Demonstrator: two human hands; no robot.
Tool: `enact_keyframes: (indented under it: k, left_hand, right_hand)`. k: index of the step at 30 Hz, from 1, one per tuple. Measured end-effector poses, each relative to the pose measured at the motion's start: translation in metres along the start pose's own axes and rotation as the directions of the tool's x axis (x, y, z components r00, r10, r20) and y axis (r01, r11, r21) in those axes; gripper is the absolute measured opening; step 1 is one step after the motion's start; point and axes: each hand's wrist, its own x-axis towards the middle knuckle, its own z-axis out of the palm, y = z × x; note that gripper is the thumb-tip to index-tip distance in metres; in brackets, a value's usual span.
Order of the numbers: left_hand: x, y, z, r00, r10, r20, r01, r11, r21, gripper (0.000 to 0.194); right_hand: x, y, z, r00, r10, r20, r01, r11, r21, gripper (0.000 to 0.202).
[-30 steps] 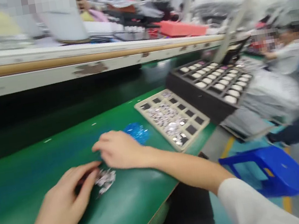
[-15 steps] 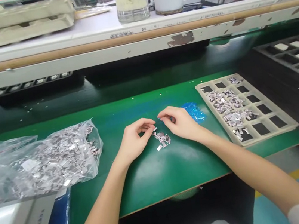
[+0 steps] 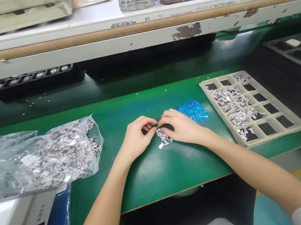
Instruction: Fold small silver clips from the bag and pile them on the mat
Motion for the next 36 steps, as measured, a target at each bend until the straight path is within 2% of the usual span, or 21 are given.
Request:
enact_keyframes:
  k: [3,7,14,18,22,25,30,36]
  left_hand:
    - [0.0,0.0006,0.0005,0.999,0.017,0.05,-0.022,0.996,0.089,0.013]
    - [0.0002,-0.0001,0.0014,0.997,0.033,0.068,-0.04,0.993,0.107,0.013]
    - [-0.0003,0.0016,0.0006,0.995,0.053,0.081,-0.062,0.992,0.113,0.013]
    - [-0.0005,0.0051,-0.0005,1.0,-0.005,0.016,0.005,1.0,0.019,0.017]
    - [0.0002,0.0069,0.0,0.989,-0.145,0.007,0.144,0.967,-0.21,0.03]
    - [0.001,0.0058,0.0015,0.989,-0.148,0.016,0.146,0.939,-0.312,0.032]
    - [0.0007,0.0038,0.0026,0.995,-0.103,-0.006,0.098,0.959,-0.265,0.024]
    - [-0.0022,0.0028,0.0057,0.999,-0.046,0.005,0.046,0.983,-0.18,0.021]
  right_hand:
    - [-0.0007,0.0011,0.0004,1.0,-0.001,0.024,0.001,1.0,-0.003,0.014]
    - [-0.0005,0.0037,-0.0012,0.999,-0.023,0.045,0.023,1.0,-0.011,0.012]
    - [0.0016,0.0061,0.002,0.993,-0.115,0.038,0.119,0.98,-0.158,0.023]
    - [0.001,0.0015,0.0036,0.991,-0.119,-0.054,0.107,0.977,-0.186,0.021]
    - [0.0005,-0.0019,0.0044,0.977,-0.127,-0.172,0.09,0.973,-0.211,0.024]
    - [0.0005,-0.0017,0.0048,0.971,-0.14,-0.196,0.097,0.972,-0.212,0.025]
    - [0.0002,0.0006,0.0057,0.974,-0.158,-0.159,0.126,0.973,-0.194,0.024]
    - [0.0002,-0.001,0.0046,0.969,-0.155,-0.191,0.116,0.973,-0.201,0.023]
